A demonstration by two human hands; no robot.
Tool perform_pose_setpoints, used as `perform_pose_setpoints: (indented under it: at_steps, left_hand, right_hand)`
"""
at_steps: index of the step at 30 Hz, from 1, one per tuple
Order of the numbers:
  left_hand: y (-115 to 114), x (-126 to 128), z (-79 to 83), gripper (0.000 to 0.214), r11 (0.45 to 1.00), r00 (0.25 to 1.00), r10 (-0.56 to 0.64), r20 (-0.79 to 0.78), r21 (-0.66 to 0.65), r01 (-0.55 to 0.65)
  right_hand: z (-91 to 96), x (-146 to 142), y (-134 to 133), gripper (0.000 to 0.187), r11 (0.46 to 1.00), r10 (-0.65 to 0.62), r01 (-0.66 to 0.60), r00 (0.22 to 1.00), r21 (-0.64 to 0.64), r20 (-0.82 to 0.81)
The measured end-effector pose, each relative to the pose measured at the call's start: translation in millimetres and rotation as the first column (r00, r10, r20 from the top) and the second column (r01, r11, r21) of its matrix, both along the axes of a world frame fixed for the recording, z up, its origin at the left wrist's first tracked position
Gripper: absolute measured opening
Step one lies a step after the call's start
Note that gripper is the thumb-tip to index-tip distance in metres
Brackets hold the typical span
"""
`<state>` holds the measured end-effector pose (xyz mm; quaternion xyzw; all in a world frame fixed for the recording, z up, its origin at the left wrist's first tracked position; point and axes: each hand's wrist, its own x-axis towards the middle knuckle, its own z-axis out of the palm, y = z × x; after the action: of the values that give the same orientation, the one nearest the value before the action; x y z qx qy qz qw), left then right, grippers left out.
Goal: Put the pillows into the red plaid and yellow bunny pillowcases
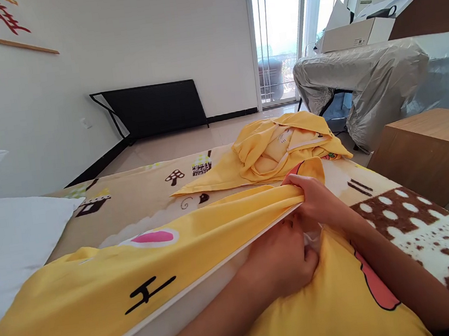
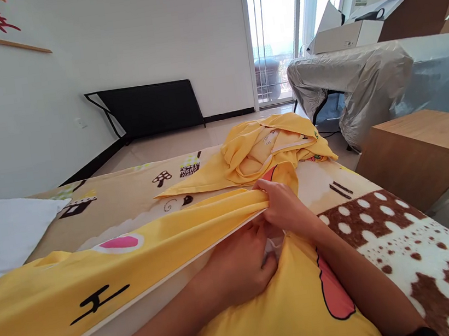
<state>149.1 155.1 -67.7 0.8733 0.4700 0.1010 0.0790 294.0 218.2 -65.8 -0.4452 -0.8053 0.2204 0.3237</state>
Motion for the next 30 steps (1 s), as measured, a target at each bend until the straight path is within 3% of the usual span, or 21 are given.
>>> perform_pose_setpoints:
  at_steps: [3,6,9,12,18,25,30]
  left_hand:
    - [-1,0,0.2,0.053,1.000,1.000,0.005,0.028,0.003,-0.005]
    - [-1,-1,-1.6,0.056,1.000,0.998,0.009,0.060,0.011,-0.009]
    - [-1,-2,-2.8,0.058,1.000,0.997,0.004,0.072,0.021,-0.006]
    - [0,-2,-1.1,0.056,1.000,0.998,-0.010,0.066,0.020,0.009]
    - [12,-2,2.3,0.058,0.994,0.994,-0.105,0.032,0.009,0.105]
    - [38,3,1.5,0.036,0.974,0.973,-0.216,-0.086,0.054,0.221]
    - [60,9,-2.4,0.027,0.979,0.974,-0.196,0.115,0.086,0.186]
  right_hand:
    - [2.4,4,0,0.032,1.000,0.013,-0.013,1.000,0.021,0.020]
    - [4.6,4,-6,0.043,0.982,-0.172,0.154,0.970,0.113,0.170]
    - [7.0,1,-13,0.030,0.920,-0.392,0.343,0.829,0.191,0.399]
    - [8.1,-1,-15,0.017,0.887,-0.461,0.386,0.736,0.252,0.495]
    - [-5.4,-1,5,0.031,0.919,-0.392,0.346,0.849,0.188,0.355]
    - [-18.2,6,33,0.026,0.959,-0.265,0.260,0.963,0.113,0.037]
    - [-16.9,12,39,0.024,0.974,-0.193,0.198,0.980,0.109,-0.057]
